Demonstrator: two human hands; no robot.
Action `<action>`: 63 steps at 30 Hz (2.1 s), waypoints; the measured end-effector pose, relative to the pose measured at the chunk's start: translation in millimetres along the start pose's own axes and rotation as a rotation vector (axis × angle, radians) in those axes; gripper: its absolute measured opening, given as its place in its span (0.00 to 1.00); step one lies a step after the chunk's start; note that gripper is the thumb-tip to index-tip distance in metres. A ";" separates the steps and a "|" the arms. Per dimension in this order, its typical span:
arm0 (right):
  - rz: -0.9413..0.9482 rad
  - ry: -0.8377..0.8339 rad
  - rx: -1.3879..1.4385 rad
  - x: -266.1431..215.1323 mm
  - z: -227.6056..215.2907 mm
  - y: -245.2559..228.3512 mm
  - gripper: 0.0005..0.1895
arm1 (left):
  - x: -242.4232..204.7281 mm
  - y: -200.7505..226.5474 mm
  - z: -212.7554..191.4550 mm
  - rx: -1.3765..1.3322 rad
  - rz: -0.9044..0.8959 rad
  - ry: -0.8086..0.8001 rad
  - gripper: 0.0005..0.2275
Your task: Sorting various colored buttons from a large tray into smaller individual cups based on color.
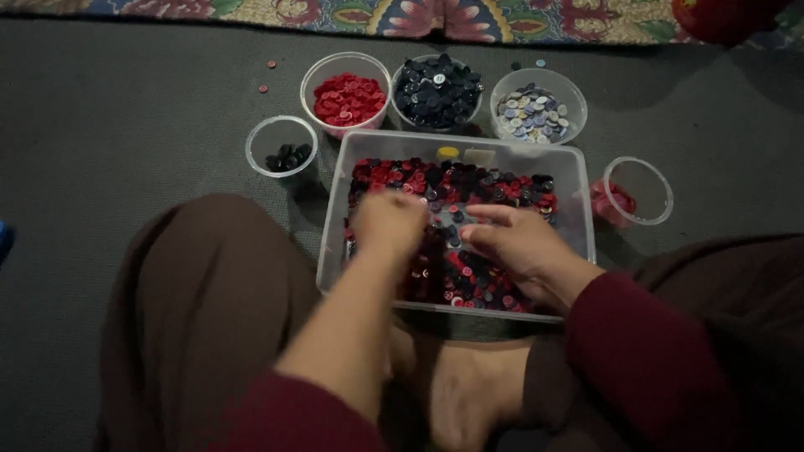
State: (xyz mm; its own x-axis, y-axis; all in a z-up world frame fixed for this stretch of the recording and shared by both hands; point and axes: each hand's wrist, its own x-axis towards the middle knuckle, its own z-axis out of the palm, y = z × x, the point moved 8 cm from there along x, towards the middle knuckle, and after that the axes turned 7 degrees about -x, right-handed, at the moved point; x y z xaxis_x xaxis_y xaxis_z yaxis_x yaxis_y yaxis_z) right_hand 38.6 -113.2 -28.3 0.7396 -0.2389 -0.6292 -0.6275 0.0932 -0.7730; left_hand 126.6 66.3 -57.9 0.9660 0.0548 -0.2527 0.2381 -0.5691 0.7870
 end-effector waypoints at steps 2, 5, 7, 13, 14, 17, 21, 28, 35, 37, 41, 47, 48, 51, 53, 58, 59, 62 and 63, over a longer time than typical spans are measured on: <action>0.006 0.014 -0.058 6.5 -0.6 8.0 0.29 | 20.9 22.4 -28.9 -0.040 0.011 0.154 0.14; 0.005 0.036 -0.174 21.7 -4.5 18.4 0.25 | 44.0 47.5 -66.8 -0.248 0.026 0.338 0.16; 0.000 0.039 -0.235 39.2 -6.0 22.0 0.24 | 51.3 48.3 -79.7 -0.415 0.025 0.371 0.22; -0.200 0.016 -0.520 38.1 26.5 -61.8 0.16 | 12.8 24.0 -79.6 -0.226 0.051 0.381 0.11; -0.286 -0.043 -0.364 32.0 38.1 -85.0 0.20 | 7.5 16.4 -69.7 -0.204 0.024 0.328 0.11; -0.354 -0.155 -0.158 11.5 58.0 -127.3 0.22 | 3.2 -12.3 -42.3 -0.139 -0.001 0.273 0.12; -0.357 0.007 -0.659 12.6 44.3 -107.6 0.15 | -3.2 -15.7 -27.7 0.109 -0.018 0.099 0.11; -0.453 0.054 -0.915 51.6 25.8 -21.8 0.14 | -17.9 -10.7 -20.6 0.192 -0.070 -0.014 0.13; -0.581 0.066 -1.192 50.2 57.7 -23.0 0.15 | -20.7 -11.5 -13.9 0.301 -0.039 -0.152 0.09; -0.564 0.067 -1.229 51.6 56.6 -21.8 0.15 | -23.3 -8.7 -16.4 0.279 -0.030 -0.145 0.09; -0.494 0.063 -1.160 46.3 47.8 -21.8 0.09 | -31.5 -0.2 -26.5 0.301 -0.064 -0.168 0.09; -0.378 0.118 -1.073 52.3 19.8 -10.5 0.09 | -33.6 17.9 -26.7 0.258 -0.070 -0.149 0.15; -0.347 0.145 -1.045 56.9 11.0 -5.4 0.09 | -32.7 21.7 -24.6 0.287 -0.034 -0.141 0.15; -0.282 0.150 -0.960 47.5 -0.4 -3.8 0.10 | -30.9 30.3 -22.6 0.332 -0.040 -0.131 0.14; -0.263 0.155 -0.920 35.8 -7.3 -8.4 0.10 | -26.2 30.3 -17.6 0.325 -0.037 -0.126 0.12; -0.231 0.126 -0.657 36.6 -26.2 -1.8 0.17 | -12.8 28.0 -9.5 0.318 -0.065 -0.119 0.08; -0.233 0.102 -0.504 32.0 -25.5 -3.9 0.19 | -10.4 28.4 -7.9 0.329 -0.056 -0.121 0.08; -0.235 0.058 -0.322 27.3 -24.5 -6.3 0.22 | -7.0 27.6 -5.0 0.339 -0.031 -0.128 0.05; -0.235 0.038 -0.296 27.8 -23.9 -6.5 0.22 | -6.1 27.7 -3.9 0.337 -0.016 -0.132 0.03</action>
State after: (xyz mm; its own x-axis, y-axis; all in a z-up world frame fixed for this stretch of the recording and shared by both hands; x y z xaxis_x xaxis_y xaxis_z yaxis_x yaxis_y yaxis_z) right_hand 57.5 -143.5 -38.7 0.8655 -0.2567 -0.4301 -0.4894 -0.2498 -0.8355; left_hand 127.6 53.4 -32.4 0.9358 -0.0280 -0.3515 0.1855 -0.8086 0.5584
